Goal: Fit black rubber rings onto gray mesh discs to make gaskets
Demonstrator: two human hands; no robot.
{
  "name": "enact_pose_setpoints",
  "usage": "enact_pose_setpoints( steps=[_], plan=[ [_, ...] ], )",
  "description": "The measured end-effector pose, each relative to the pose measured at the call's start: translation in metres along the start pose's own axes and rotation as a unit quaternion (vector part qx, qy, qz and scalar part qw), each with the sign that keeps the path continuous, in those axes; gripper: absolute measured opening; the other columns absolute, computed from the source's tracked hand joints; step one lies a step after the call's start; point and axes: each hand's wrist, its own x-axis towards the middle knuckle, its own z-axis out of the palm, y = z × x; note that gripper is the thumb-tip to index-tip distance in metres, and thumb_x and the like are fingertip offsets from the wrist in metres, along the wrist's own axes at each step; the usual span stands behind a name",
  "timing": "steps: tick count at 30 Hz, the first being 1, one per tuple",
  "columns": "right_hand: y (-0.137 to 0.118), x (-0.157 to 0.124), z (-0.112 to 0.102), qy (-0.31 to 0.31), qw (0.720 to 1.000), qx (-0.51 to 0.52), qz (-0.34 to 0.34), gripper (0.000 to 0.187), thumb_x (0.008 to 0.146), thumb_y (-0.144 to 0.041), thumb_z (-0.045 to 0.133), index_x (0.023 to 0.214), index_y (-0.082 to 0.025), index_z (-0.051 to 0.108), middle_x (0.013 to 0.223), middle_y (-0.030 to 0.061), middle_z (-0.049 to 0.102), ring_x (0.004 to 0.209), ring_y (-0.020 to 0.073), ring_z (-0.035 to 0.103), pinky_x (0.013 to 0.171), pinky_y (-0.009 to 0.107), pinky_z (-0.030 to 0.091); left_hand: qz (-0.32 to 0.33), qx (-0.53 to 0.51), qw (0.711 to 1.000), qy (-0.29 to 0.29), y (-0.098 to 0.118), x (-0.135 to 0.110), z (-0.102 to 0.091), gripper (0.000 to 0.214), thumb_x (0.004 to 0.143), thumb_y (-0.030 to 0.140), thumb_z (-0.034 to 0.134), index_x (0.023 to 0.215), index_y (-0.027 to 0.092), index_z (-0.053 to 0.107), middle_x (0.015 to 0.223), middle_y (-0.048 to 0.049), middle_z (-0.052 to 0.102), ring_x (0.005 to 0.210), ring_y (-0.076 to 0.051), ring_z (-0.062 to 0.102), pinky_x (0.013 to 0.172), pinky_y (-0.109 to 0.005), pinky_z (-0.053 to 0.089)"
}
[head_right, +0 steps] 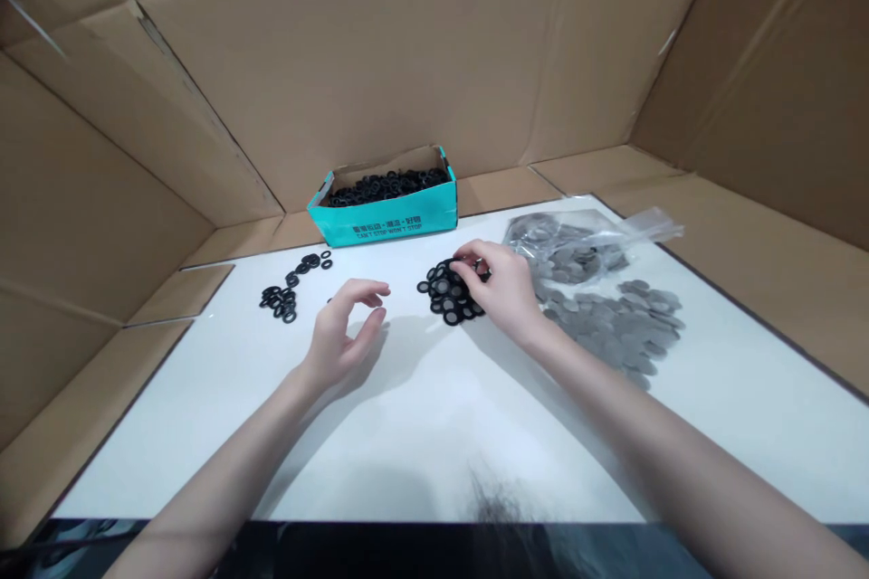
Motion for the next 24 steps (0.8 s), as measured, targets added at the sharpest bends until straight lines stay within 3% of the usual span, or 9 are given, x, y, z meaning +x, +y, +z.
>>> enact_pose_setpoints(
  steps=[5,11,15,20,24],
  plan=[
    [0.000,0.015,0.008,-0.053,0.993,-0.095,-0.049,0.019,0.089,-0.026,0.055,0.086,-0.022,0.073,0.088,0.0085,0.072,0.090,0.0274,0.059,0.081,0.039,0.041,0.002,0.007,1.000,0.009,-0.004,0.000,-0.003,0.026,0.093,0.012,0.049,0.117,0.019,0.056,0.101,-0.0072,0.064,0.084,-0.015,0.061,0.079,-0.030,0.051],
    [0.007,0.025,0.016,-0.099,0.982,-0.153,-0.056,0.021,0.087,-0.027,0.058,0.089,-0.021,0.078,0.093,0.0110,0.071,0.091,0.0287,0.058,0.079,0.041,0.043,-0.003,0.008,1.000,0.016,-0.005,0.002,-0.004,0.027,0.092,0.011,0.050,0.118,0.020,0.056,0.100,-0.0063,0.064,0.082,-0.014,0.060,0.078,-0.029,0.051],
    [0.009,0.023,0.010,-0.065,0.987,-0.137,-0.051,0.024,0.088,-0.028,0.056,0.092,-0.021,0.078,0.094,0.0116,0.070,0.091,0.0286,0.059,0.079,0.041,0.044,-0.015,0.017,1.000,0.022,-0.006,0.003,-0.006,0.028,0.092,0.010,0.050,0.117,0.020,0.056,0.101,-0.0061,0.064,0.083,-0.014,0.060,0.079,-0.028,0.050],
    [0.009,0.014,-0.016,-0.022,0.992,-0.115,-0.039,0.023,0.087,-0.030,0.055,0.085,-0.020,0.076,0.090,0.0101,0.070,0.078,0.0240,0.060,0.073,0.037,0.044,-0.036,0.068,0.996,0.035,-0.013,0.005,-0.014,0.022,0.092,0.010,0.048,0.109,0.019,0.060,0.100,-0.0052,0.065,0.084,-0.014,0.060,0.079,-0.028,0.049],
    [0.019,0.000,-0.039,0.041,0.992,-0.110,-0.042,0.021,0.084,-0.034,0.057,0.080,-0.021,0.074,0.081,0.0062,0.069,0.066,0.0184,0.057,0.066,0.033,0.044,-0.119,0.169,0.977,0.048,-0.033,0.007,-0.030,0.021,0.091,0.012,0.046,0.103,0.019,0.062,0.101,-0.0062,0.065,0.085,-0.017,0.062,0.078,-0.030,0.050]
  ],
)
